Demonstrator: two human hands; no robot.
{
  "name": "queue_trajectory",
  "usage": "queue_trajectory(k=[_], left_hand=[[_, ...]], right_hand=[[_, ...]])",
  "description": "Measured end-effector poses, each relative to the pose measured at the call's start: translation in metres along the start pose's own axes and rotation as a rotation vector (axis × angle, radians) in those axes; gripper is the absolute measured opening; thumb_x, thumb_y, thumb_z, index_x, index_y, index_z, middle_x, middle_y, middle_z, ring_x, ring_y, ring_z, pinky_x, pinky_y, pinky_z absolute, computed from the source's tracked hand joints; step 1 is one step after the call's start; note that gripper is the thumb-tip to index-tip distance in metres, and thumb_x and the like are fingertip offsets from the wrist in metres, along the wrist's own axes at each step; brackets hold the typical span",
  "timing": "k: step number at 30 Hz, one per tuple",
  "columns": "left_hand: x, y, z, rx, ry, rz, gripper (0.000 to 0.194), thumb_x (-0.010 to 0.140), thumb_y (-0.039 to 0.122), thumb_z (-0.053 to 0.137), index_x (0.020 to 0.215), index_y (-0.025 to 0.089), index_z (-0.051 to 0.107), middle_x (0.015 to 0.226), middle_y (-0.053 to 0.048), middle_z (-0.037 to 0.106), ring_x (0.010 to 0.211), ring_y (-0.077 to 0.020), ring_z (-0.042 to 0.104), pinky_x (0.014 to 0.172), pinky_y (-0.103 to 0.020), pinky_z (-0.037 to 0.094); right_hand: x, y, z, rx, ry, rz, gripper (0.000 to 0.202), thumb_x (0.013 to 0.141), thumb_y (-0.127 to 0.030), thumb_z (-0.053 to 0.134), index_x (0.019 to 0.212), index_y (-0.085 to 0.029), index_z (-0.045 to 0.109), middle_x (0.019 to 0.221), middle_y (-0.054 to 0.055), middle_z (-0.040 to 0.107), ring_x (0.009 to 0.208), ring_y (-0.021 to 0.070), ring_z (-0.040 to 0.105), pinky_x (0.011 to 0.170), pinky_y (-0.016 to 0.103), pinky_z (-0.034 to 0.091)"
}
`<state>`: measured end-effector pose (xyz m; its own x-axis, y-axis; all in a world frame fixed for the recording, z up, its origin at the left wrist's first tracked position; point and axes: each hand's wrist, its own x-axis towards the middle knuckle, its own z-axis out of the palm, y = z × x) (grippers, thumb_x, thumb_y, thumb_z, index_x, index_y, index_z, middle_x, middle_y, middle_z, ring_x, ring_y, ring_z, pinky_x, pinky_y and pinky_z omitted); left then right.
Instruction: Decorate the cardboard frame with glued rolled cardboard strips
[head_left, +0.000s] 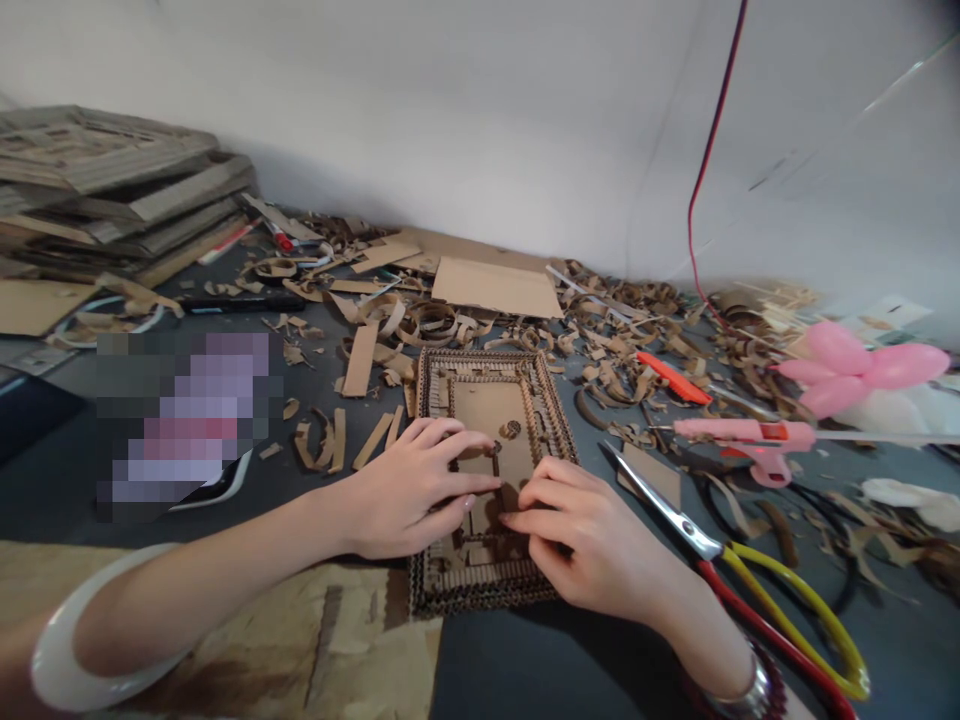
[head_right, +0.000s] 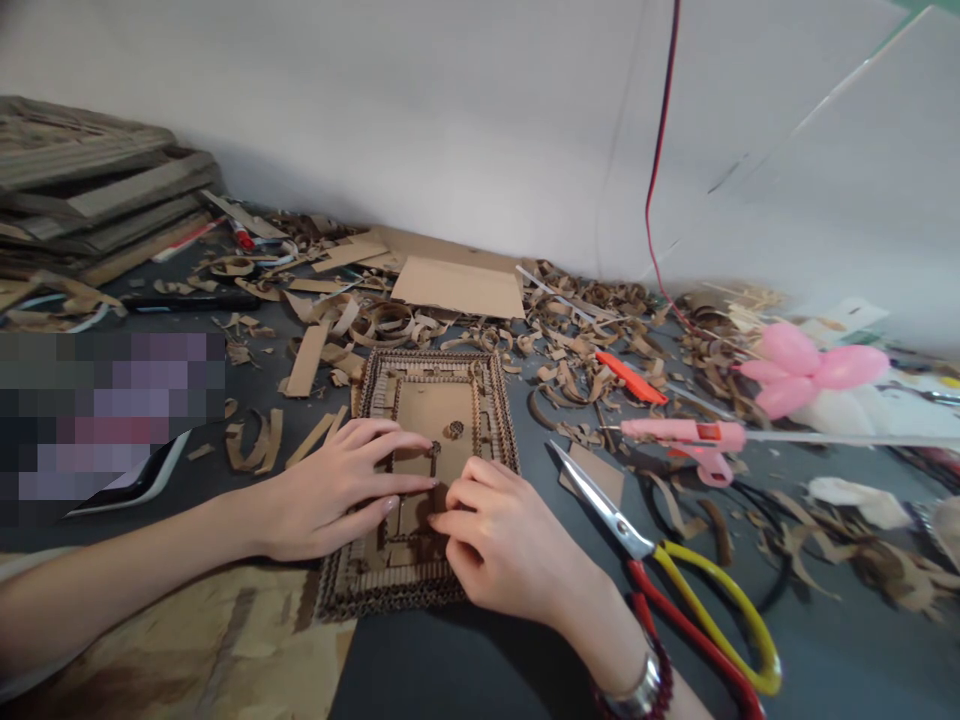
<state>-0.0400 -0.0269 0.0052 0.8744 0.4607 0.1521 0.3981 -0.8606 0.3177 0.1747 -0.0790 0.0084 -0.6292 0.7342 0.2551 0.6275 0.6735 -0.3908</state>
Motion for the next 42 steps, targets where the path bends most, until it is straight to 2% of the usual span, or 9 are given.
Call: queue_trajectory(k=[9,12,15,21,29,33,39,42], left_hand=[[0.0005,-0.0003,0.0049,-0.014,0.077,0.006,0.035,0.086,0.022,0.036,0.114,0.026,0.058,0.121,-0.008,0.048,0.110,-0.0265,0.036,0.092,-0.044,0.033],[0.0008,-0.0001,0.0027,-0.008,0.046,0.009,0.036,0.086,0.022,0.037,0.115,0.026,0.057,0.122,-0.008,0.048,0.110,-0.0266,0.036,0.093,-0.044,0.034],[0.0009,0.0000,-0.0003,0.000,0.009,0.012,0.036,0.086,0.022,0.038,0.117,0.026,0.056,0.123,-0.008,0.047,0.111,-0.0271,0.036,0.093,-0.044,0.034],[0.0004,-0.0001,0.0001,-0.009,0.032,-0.009,0.037,0.087,0.022,0.037,0.121,0.024,0.052,0.124,-0.009,0.046,0.112,-0.0266,0.037,0.095,-0.045,0.034],[0.0020,0.0027,-0.0019,0.008,-0.004,-0.025,0.038,0.087,0.022,0.035,0.121,0.024,0.052,0.124,-0.009,0.047,0.111,-0.0268,0.039,0.093,-0.045,0.034],[0.0018,0.0026,0.0013,-0.002,0.038,-0.032,0.037,0.086,0.023,0.035,0.118,0.025,0.054,0.122,-0.008,0.047,0.109,-0.0263,0.039,0.092,-0.044,0.035],[0.0011,0.0020,0.0058,0.001,0.072,-0.044,0.039,0.087,0.024,0.034,0.123,0.025,0.049,0.126,-0.008,0.045,0.110,-0.0262,0.038,0.092,-0.044,0.035],[0.0013,0.0025,0.0032,0.007,0.042,-0.039,0.039,0.088,0.024,0.034,0.125,0.024,0.047,0.126,-0.008,0.045,0.111,-0.0262,0.038,0.093,-0.044,0.034]], right_hand=[[-0.0006,-0.0008,-0.0007,0.025,-0.025,0.008,0.027,0.074,-0.004,0.045,0.077,-0.017,0.068,0.068,0.004,0.059,0.070,0.0160,0.044,0.061,0.028,0.043],[-0.0007,-0.0008,-0.0010,0.034,-0.024,0.010,0.026,0.073,-0.004,0.045,0.072,-0.017,0.067,0.069,0.004,0.059,0.070,0.0156,0.044,0.062,0.028,0.042],[-0.0013,0.0000,-0.0001,0.024,-0.010,-0.001,0.026,0.073,-0.004,0.046,0.075,-0.017,0.067,0.069,0.004,0.059,0.070,0.0156,0.044,0.061,0.028,0.042],[-0.0001,0.0033,0.0044,-0.059,0.060,-0.013,0.026,0.076,-0.006,0.044,0.081,-0.016,0.067,0.070,0.004,0.059,0.070,0.0156,0.044,0.062,0.029,0.043],[0.0000,0.0025,0.0047,-0.078,0.021,0.006,0.024,0.077,-0.005,0.043,0.073,-0.016,0.065,0.067,0.004,0.058,0.069,0.0160,0.044,0.063,0.029,0.043],[0.0012,0.0021,0.0043,-0.069,0.017,0.005,0.024,0.077,-0.005,0.043,0.073,-0.016,0.064,0.066,0.004,0.057,0.069,0.0155,0.044,0.063,0.028,0.043],[0.0000,0.0036,0.0055,-0.100,0.101,-0.023,0.024,0.077,-0.006,0.044,0.077,-0.016,0.065,0.069,0.004,0.058,0.070,0.0157,0.045,0.064,0.029,0.044],[-0.0001,0.0036,0.0067,-0.117,0.118,-0.014,0.025,0.077,-0.005,0.043,0.081,-0.014,0.066,0.069,0.005,0.059,0.069,0.0158,0.045,0.063,0.029,0.043]])
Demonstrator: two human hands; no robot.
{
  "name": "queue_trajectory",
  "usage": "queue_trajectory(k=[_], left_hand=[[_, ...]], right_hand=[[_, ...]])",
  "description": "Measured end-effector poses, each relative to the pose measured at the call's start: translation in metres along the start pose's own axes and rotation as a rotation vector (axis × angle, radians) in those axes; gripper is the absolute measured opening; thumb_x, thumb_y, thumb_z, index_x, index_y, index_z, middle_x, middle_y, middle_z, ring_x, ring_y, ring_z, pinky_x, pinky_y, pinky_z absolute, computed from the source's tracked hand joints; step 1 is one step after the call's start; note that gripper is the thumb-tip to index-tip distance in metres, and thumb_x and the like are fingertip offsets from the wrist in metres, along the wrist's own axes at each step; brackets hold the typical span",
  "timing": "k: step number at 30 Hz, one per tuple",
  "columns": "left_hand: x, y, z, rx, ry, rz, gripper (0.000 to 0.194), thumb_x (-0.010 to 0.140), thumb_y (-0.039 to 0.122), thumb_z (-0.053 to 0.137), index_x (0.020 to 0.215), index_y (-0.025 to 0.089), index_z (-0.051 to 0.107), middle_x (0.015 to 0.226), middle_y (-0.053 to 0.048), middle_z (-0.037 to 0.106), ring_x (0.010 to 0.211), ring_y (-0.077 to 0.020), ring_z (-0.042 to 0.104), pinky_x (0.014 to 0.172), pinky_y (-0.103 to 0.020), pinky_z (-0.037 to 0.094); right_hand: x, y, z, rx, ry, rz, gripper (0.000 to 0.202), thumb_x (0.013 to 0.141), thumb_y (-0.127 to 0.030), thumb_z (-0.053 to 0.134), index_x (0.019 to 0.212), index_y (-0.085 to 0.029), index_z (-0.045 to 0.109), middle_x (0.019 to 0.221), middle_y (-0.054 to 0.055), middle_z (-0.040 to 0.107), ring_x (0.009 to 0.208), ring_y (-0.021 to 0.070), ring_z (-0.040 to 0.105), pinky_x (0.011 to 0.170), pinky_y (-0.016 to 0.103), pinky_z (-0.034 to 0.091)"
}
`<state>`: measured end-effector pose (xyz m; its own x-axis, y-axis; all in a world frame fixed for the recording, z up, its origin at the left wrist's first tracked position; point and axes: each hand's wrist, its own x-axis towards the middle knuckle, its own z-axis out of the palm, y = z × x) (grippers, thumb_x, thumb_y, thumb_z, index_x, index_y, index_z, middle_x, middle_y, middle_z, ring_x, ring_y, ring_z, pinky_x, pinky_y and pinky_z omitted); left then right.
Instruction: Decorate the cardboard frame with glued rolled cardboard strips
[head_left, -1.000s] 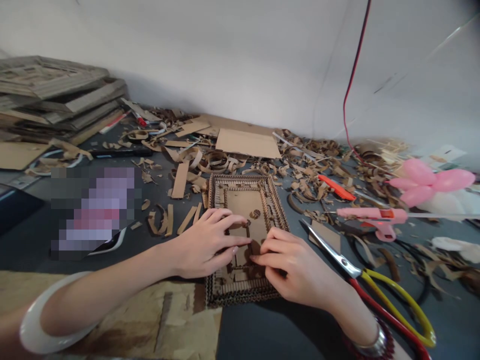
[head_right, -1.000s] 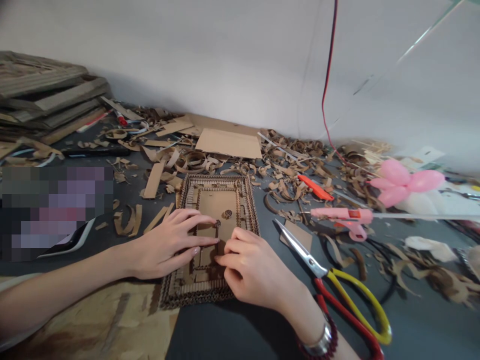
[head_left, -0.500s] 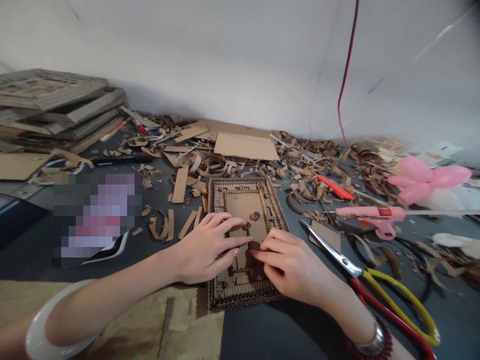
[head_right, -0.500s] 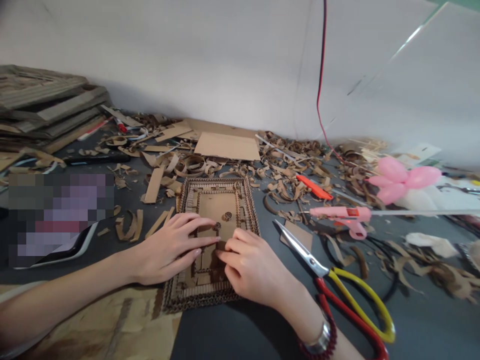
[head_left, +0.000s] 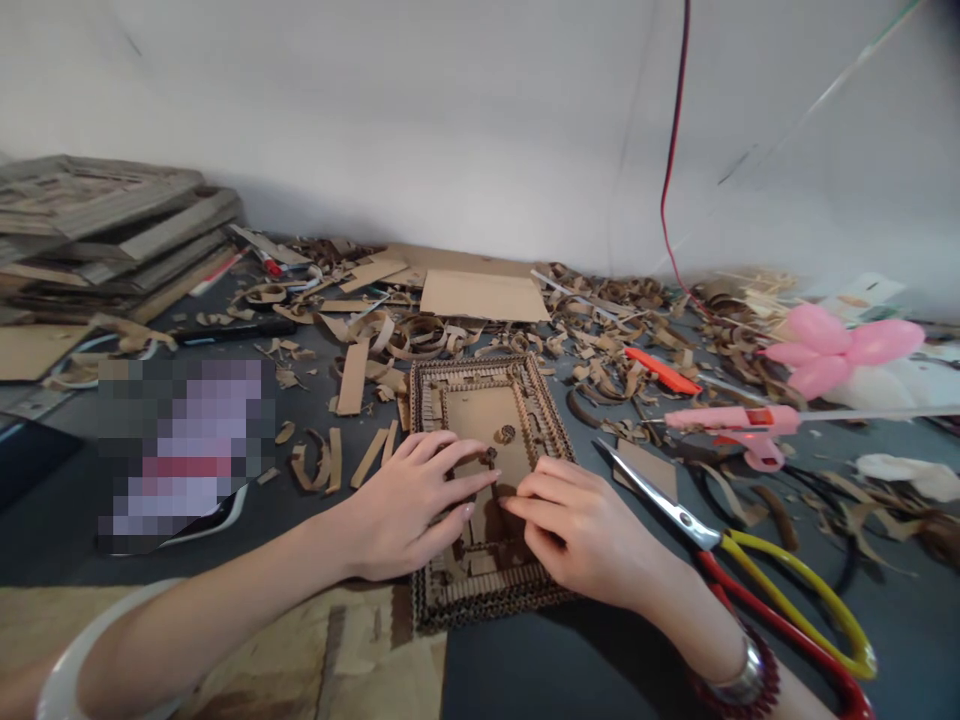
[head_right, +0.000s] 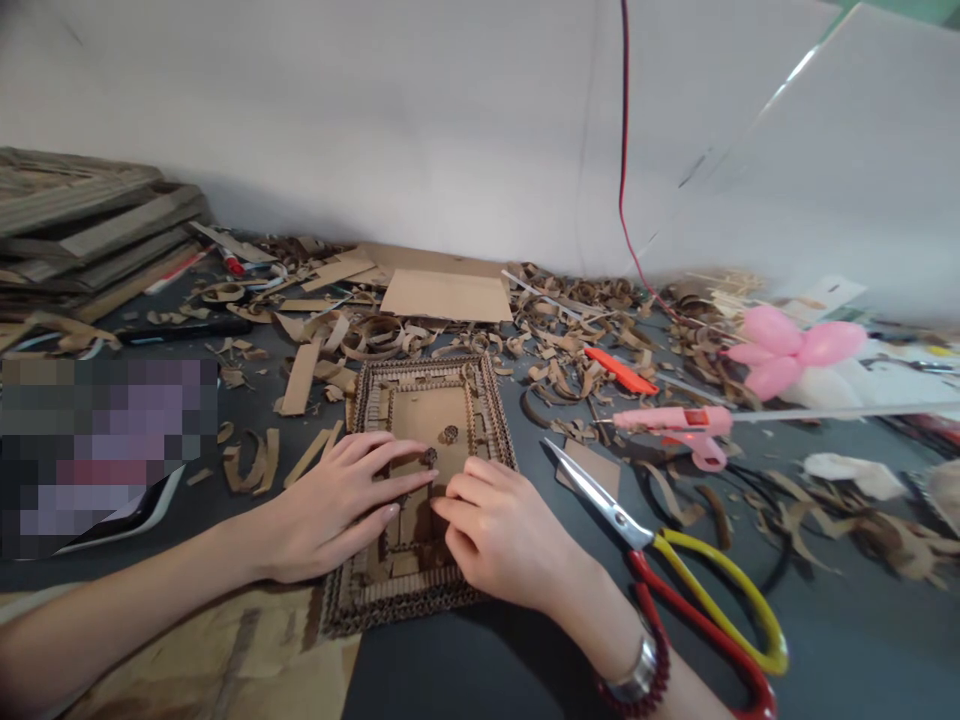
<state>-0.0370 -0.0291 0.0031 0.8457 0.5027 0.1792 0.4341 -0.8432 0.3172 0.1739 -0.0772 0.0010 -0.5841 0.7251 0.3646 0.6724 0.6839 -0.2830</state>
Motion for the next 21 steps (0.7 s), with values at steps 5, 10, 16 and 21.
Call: queue_trajectory(k=[5,10,16,21], left_hand=[[0.0009,0.0013,-0.0009,0.009,-0.013,-0.018,0.038,0.088,0.025,0.034,0.123,0.024,0.049,0.126,-0.008,0.045,0.112,-0.0266,0.037,0.093,-0.044,0.034],[0.0007,0.0021,0.0006,-0.008,-0.021,-0.031,0.038,0.088,0.025,0.034,0.123,0.024,0.049,0.126,-0.007,0.045,0.112,-0.0268,0.035,0.094,-0.046,0.033],[0.0008,0.0013,-0.0048,-0.013,-0.084,-0.036,0.040,0.089,0.026,0.034,0.127,0.024,0.043,0.130,-0.007,0.042,0.115,-0.0269,0.033,0.096,-0.046,0.032],[-0.0001,0.0005,-0.0024,-0.022,-0.037,-0.031,0.040,0.087,0.022,0.036,0.126,0.025,0.045,0.129,-0.008,0.041,0.113,-0.0268,0.035,0.095,-0.045,0.033]], right_hand=[[0.0005,-0.0008,0.0018,0.007,-0.055,0.000,0.024,0.076,-0.005,0.044,0.078,-0.014,0.066,0.068,0.004,0.059,0.069,0.0160,0.044,0.062,0.028,0.042],[0.0009,-0.0008,0.0023,0.007,-0.037,-0.001,0.024,0.076,-0.005,0.044,0.079,-0.014,0.066,0.068,0.004,0.059,0.068,0.0157,0.044,0.061,0.028,0.041],[0.0023,-0.0017,0.0025,0.018,-0.022,0.005,0.025,0.075,-0.005,0.044,0.077,-0.014,0.066,0.066,0.004,0.058,0.064,0.0147,0.042,0.057,0.027,0.038],[0.0017,-0.0031,0.0024,0.015,-0.015,0.000,0.024,0.074,-0.006,0.043,0.076,-0.015,0.066,0.066,0.003,0.057,0.064,0.0148,0.043,0.057,0.027,0.037]])
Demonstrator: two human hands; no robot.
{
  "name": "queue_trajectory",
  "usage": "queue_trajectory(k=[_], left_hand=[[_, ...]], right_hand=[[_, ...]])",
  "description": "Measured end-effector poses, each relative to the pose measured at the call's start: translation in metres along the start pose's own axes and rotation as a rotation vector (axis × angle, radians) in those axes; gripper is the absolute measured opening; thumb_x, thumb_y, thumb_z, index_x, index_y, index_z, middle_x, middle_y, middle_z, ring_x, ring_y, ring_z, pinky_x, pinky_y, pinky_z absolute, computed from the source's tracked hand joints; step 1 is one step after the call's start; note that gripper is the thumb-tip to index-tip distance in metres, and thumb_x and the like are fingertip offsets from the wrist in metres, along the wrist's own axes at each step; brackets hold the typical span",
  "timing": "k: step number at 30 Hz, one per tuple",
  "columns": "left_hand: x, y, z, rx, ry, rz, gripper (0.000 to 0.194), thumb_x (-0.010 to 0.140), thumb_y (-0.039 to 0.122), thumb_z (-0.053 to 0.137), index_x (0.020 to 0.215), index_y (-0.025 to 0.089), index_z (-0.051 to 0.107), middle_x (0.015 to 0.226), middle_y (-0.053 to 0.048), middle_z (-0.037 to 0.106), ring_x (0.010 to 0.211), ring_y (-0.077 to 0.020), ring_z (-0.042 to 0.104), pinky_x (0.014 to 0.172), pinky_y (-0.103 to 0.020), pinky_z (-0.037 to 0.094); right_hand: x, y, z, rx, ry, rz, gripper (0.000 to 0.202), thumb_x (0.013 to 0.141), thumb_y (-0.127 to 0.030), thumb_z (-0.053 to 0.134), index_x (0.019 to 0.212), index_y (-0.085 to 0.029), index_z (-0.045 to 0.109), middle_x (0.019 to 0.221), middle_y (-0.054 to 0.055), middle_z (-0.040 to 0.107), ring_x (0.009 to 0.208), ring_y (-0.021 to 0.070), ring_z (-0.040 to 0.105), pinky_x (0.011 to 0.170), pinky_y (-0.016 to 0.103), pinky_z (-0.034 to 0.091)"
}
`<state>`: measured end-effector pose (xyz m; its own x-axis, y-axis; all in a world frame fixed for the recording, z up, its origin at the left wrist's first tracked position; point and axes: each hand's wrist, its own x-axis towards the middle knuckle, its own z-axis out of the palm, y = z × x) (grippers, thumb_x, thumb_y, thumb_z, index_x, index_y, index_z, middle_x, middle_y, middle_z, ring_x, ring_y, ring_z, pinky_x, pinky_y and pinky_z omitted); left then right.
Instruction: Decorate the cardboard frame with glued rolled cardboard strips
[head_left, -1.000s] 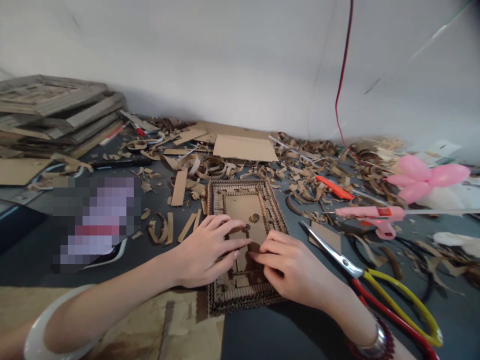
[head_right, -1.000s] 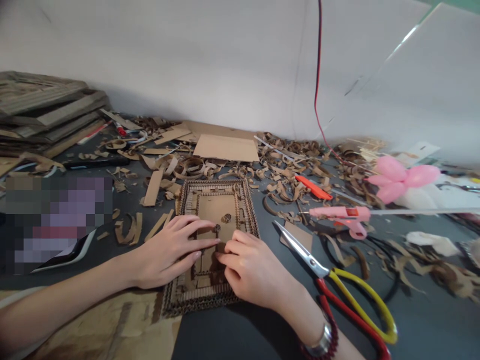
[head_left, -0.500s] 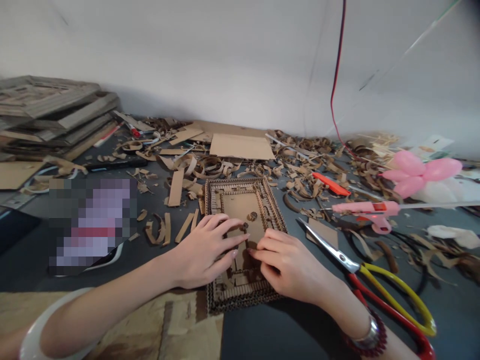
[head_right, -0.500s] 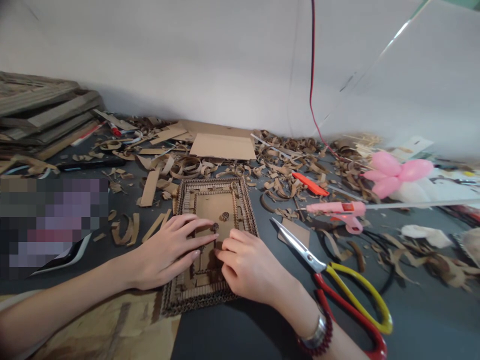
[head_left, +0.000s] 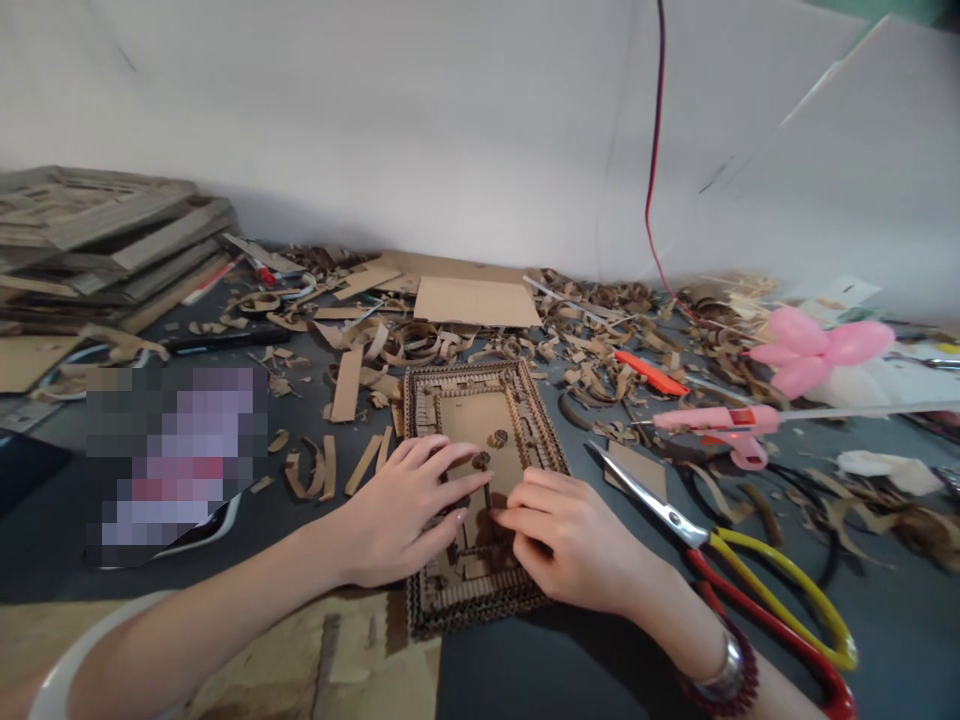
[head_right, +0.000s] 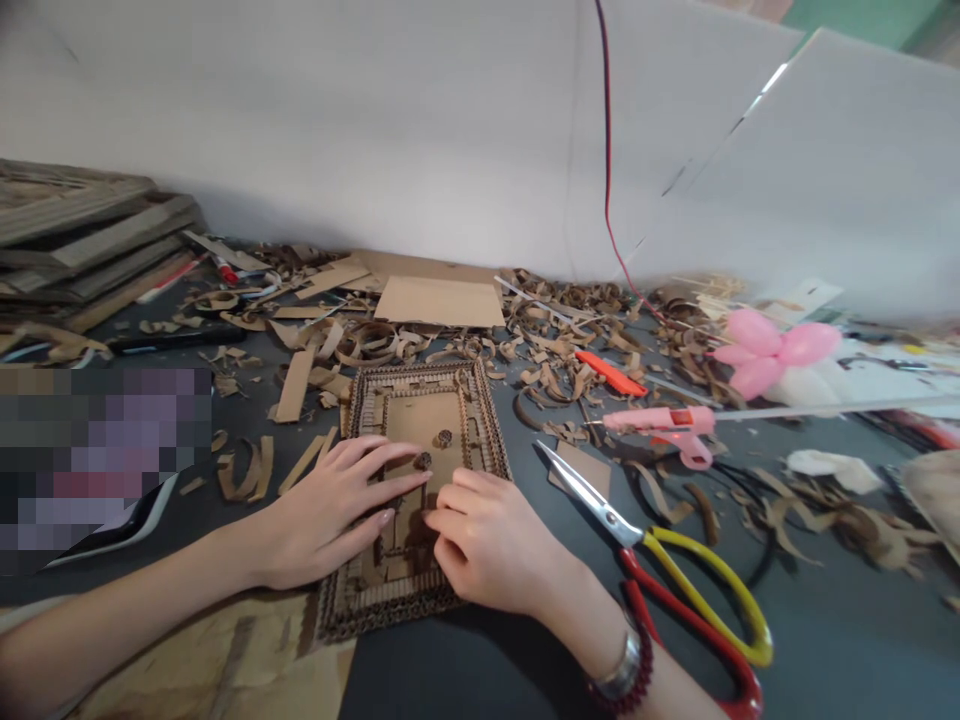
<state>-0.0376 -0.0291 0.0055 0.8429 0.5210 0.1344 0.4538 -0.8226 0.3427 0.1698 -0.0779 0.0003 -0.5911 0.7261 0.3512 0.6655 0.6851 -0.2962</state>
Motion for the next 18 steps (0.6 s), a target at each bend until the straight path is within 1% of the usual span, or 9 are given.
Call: queue_trajectory(k=[3,6,9,12,15,18], left_hand=[[-0.001,-0.001,0.005,-0.048,0.088,0.000,0.041,0.085,0.018,0.036,0.124,0.024,0.045,0.126,-0.009,0.042,0.112,-0.0262,0.037,0.094,-0.044,0.034],[-0.002,-0.001,0.006,-0.106,0.157,0.008,0.039,0.084,0.015,0.036,0.120,0.020,0.046,0.122,-0.011,0.043,0.111,-0.0242,0.039,0.093,-0.041,0.035],[-0.003,-0.001,0.004,-0.149,0.223,-0.009,0.031,0.083,0.015,0.039,0.112,0.017,0.050,0.117,-0.011,0.046,0.107,-0.0224,0.043,0.092,-0.038,0.036],[-0.002,-0.001,0.001,-0.186,0.258,-0.049,0.023,0.082,0.015,0.043,0.102,0.017,0.052,0.110,-0.010,0.050,0.101,-0.0200,0.048,0.089,-0.033,0.038],[0.000,-0.001,0.000,-0.219,0.285,-0.077,0.018,0.082,0.013,0.041,0.095,0.016,0.053,0.101,-0.008,0.052,0.094,-0.0172,0.051,0.083,-0.029,0.041],[0.002,-0.002,0.002,-0.215,0.318,-0.111,0.017,0.082,0.011,0.040,0.092,0.016,0.054,0.097,-0.007,0.053,0.089,-0.0161,0.053,0.080,-0.028,0.042]], right_hand=[[0.000,-0.001,-0.001,-0.002,0.045,-0.010,0.024,0.075,-0.006,0.043,0.076,-0.015,0.065,0.067,0.003,0.058,0.064,0.0147,0.044,0.059,0.027,0.038],[-0.001,-0.001,-0.002,0.000,0.091,-0.014,0.023,0.076,-0.005,0.043,0.076,-0.015,0.064,0.068,0.003,0.059,0.064,0.0144,0.045,0.060,0.027,0.039],[-0.002,-0.002,-0.002,-0.003,0.114,-0.022,0.023,0.076,-0.005,0.043,0.076,-0.015,0.064,0.068,0.003,0.059,0.063,0.0143,0.046,0.061,0.027,0.040],[-0.002,-0.001,-0.002,-0.010,0.112,-0.006,0.023,0.076,-0.005,0.043,0.076,-0.016,0.063,0.068,0.003,0.058,0.064,0.0145,0.047,0.060,0.027,0.040],[-0.002,0.003,-0.001,-0.055,0.138,0.078,0.024,0.076,-0.005,0.042,0.082,-0.015,0.063,0.071,0.004,0.059,0.068,0.0160,0.048,0.062,0.028,0.041],[-0.001,0.009,-0.002,-0.186,0.154,0.237,0.032,0.077,-0.006,0.042,0.103,-0.012,0.059,0.085,0.008,0.060,0.082,0.0211,0.048,0.072,0.034,0.042]])
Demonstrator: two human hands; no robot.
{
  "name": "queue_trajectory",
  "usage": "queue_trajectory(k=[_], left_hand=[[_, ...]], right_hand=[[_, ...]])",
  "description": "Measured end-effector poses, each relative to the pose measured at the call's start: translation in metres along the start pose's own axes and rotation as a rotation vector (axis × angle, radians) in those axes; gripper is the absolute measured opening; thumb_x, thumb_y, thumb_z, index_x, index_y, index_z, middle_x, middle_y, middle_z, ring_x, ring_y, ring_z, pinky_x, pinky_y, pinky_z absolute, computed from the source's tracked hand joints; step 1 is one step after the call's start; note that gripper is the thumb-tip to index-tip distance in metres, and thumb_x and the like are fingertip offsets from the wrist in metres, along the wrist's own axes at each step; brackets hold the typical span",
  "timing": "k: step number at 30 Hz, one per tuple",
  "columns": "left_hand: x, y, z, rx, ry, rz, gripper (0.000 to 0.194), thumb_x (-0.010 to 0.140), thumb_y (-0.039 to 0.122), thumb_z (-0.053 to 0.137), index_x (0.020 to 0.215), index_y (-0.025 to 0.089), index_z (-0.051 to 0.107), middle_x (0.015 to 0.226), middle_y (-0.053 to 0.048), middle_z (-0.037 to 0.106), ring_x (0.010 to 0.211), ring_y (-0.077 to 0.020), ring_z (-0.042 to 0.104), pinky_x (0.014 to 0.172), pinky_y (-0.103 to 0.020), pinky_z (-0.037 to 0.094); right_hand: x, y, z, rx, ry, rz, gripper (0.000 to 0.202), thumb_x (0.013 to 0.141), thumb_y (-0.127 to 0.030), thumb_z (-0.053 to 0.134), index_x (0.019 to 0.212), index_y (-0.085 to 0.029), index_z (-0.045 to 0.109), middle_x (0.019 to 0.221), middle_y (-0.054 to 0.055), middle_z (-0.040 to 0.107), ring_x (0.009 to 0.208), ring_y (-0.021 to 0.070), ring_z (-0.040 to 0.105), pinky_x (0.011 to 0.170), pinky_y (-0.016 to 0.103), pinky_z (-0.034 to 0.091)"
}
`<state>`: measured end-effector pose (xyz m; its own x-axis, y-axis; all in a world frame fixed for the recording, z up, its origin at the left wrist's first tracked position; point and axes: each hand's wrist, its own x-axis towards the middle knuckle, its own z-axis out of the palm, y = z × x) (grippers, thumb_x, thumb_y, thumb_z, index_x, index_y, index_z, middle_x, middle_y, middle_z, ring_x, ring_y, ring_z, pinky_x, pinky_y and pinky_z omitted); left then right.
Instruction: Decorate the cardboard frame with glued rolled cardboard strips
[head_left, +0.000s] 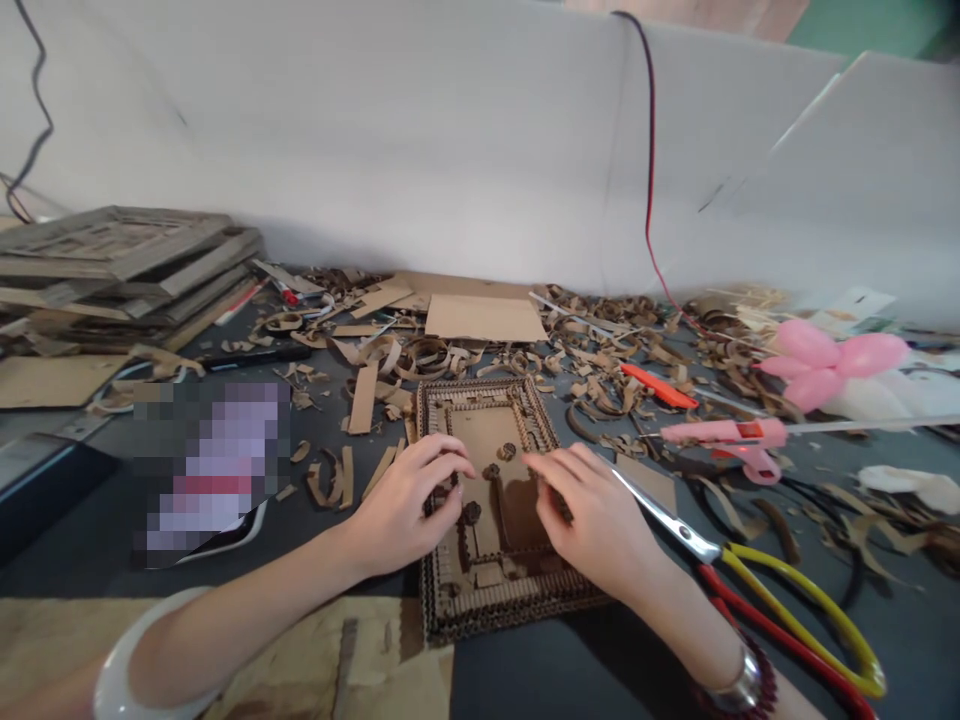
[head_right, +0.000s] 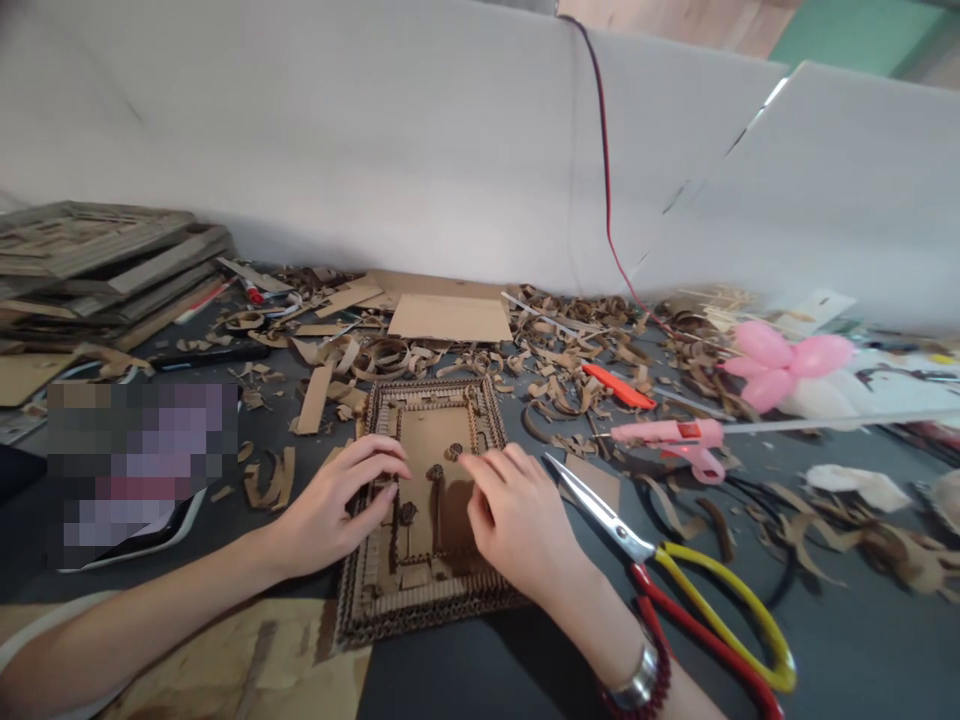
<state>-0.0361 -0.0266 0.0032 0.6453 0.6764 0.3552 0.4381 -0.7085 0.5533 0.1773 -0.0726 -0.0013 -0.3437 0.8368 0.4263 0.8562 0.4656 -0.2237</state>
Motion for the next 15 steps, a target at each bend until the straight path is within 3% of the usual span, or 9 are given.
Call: queue_trajectory(k=[3,7,11,15], left_hand=[[0.0006,-0.0026,0.0022,0.010,0.028,-0.031,0.018,0.081,0.009,0.040,0.089,0.016,0.054,0.096,-0.007,0.053,0.087,-0.0158,0.053,0.079,-0.028,0.042],[0.0005,-0.0041,0.0022,0.000,0.044,-0.038,0.019,0.081,0.008,0.039,0.089,0.017,0.054,0.096,-0.007,0.053,0.087,-0.0152,0.053,0.078,-0.027,0.043],[0.0006,-0.0040,0.0013,0.004,0.048,-0.031,0.019,0.081,0.007,0.039,0.088,0.017,0.054,0.095,-0.007,0.053,0.086,-0.0151,0.054,0.076,-0.026,0.044],[0.0006,-0.0056,0.0018,0.009,0.068,-0.023,0.020,0.081,0.006,0.039,0.088,0.017,0.054,0.095,-0.007,0.053,0.086,-0.0145,0.054,0.077,-0.025,0.044]], right_hand=[[0.0012,0.0034,0.0014,-0.100,-0.077,0.058,0.047,0.076,-0.002,0.039,0.119,-0.016,0.051,0.099,0.010,0.057,0.093,0.0243,0.044,0.078,0.040,0.040],[0.0011,0.0031,0.0045,-0.080,-0.195,0.055,0.051,0.075,0.002,0.037,0.117,-0.024,0.053,0.102,0.008,0.055,0.096,0.0239,0.041,0.080,0.040,0.039],[0.0005,0.0016,0.0077,-0.036,-0.221,0.073,0.043,0.073,0.003,0.039,0.102,-0.021,0.059,0.103,0.007,0.056,0.097,0.0231,0.040,0.081,0.039,0.038],[0.0060,0.0009,0.0027,-0.018,-0.148,0.051,0.030,0.070,0.003,0.040,0.068,-0.021,0.058,0.093,0.003,0.058,0.093,0.0212,0.045,0.076,0.036,0.040]])
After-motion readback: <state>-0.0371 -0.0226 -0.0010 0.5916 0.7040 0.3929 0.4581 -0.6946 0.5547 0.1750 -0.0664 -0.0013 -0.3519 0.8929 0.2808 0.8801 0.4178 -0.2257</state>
